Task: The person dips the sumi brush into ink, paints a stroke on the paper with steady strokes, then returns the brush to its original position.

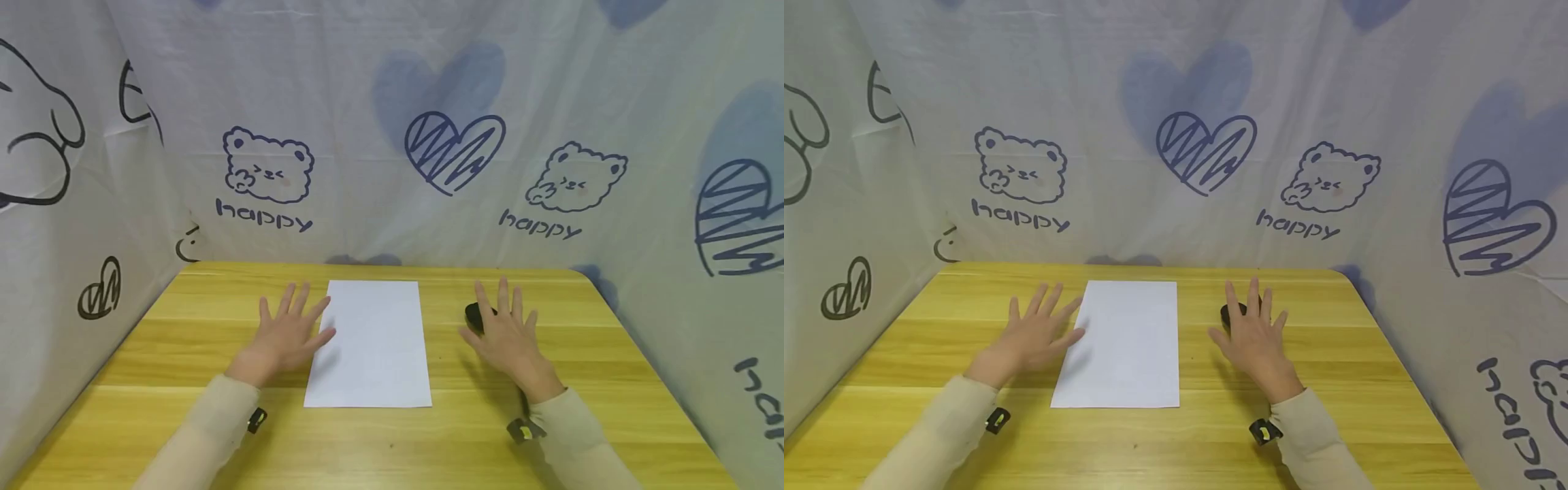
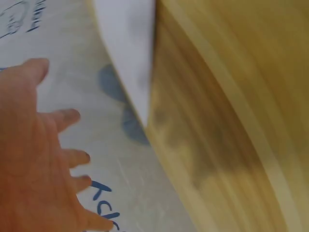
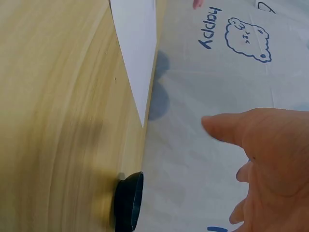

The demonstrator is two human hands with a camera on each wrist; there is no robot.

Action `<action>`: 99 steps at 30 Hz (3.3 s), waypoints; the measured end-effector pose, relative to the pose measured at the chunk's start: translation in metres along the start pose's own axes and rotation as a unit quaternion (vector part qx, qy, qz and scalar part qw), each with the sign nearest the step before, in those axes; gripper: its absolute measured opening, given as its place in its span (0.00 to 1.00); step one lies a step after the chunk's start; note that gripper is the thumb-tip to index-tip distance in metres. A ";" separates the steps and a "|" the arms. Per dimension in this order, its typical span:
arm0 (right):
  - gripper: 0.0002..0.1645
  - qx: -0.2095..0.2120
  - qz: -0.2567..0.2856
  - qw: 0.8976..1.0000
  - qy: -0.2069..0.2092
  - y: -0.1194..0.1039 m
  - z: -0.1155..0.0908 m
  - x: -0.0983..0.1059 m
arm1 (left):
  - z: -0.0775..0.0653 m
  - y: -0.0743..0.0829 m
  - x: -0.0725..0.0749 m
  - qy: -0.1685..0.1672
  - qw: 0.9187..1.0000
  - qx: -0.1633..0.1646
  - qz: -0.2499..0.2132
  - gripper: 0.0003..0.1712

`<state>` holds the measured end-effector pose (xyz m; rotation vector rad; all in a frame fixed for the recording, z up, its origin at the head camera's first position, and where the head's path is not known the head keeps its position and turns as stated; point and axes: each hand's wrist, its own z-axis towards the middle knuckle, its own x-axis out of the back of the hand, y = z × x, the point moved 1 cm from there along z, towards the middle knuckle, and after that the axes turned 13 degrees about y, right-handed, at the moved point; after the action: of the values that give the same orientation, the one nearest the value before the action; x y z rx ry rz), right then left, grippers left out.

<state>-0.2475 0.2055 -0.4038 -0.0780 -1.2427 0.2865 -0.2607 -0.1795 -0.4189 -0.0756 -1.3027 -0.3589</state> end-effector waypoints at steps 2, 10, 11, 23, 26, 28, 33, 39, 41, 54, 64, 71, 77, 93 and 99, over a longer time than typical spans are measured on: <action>0.53 -0.003 0.008 1.000 -0.006 0.001 0.000 0.000 | 0.003 -0.006 -0.003 0.002 1.000 -0.022 0.002 0.39; 0.53 -0.008 0.020 0.999 -0.029 0.004 0.002 0.003 | 0.015 -0.028 -0.019 0.002 0.994 -0.105 0.023 0.35; 0.53 -0.008 0.020 0.999 -0.032 0.004 0.002 0.003 | 0.016 -0.029 -0.020 0.001 0.993 -0.113 0.024 0.35; 0.52 0.001 0.038 0.997 -0.062 0.005 0.002 0.008 | 0.018 -0.039 -0.031 -0.022 0.990 -0.134 0.047 0.37; 0.53 0.003 0.044 0.997 -0.067 0.007 0.003 0.010 | 0.018 -0.040 -0.033 -0.024 0.990 -0.131 0.045 0.38; 0.53 0.008 0.048 0.996 -0.069 0.010 0.003 0.010 | 0.018 -0.040 -0.034 -0.027 0.990 -0.130 0.044 0.38; 0.49 0.045 0.066 0.995 -0.065 0.018 0.003 0.011 | 0.019 -0.040 -0.036 -0.052 0.991 -0.119 0.030 0.37; 0.47 0.077 0.066 0.993 -0.061 0.029 0.003 0.012 | 0.020 -0.040 -0.036 -0.078 0.992 -0.100 0.015 0.39; 0.47 0.082 0.060 0.993 -0.058 0.033 0.002 0.013 | 0.020 -0.040 -0.037 -0.083 0.992 -0.094 0.015 0.40; 0.44 0.108 0.033 0.992 -0.064 0.045 -0.004 0.015 | 0.016 -0.040 -0.036 -0.105 0.990 -0.089 0.019 0.42; 0.42 0.129 0.014 0.989 -0.068 0.053 -0.006 0.012 | 0.017 -0.042 -0.041 -0.105 0.990 -0.087 0.021 0.42; 0.37 0.193 0.000 0.981 -0.009 0.070 -0.003 0.005 | 0.017 -0.044 -0.042 -0.107 0.990 -0.086 0.015 0.43; 0.29 0.217 0.004 0.976 0.033 0.081 -0.004 0.005 | 0.019 -0.045 -0.040 -0.109 0.990 -0.089 0.012 0.43; 0.22 0.343 -0.013 0.936 0.074 0.103 -0.002 -0.014 | 0.018 -0.047 -0.043 -0.114 0.989 -0.089 0.012 0.45; 0.19 0.392 0.000 0.916 0.089 0.113 0.000 -0.022 | 0.019 -0.045 -0.043 -0.112 0.989 -0.090 0.018 0.44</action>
<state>-0.2730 0.3089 -0.4480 0.5775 -0.8740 0.7428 -0.3014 -0.2079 -0.4608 -0.2987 -1.4856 -0.4462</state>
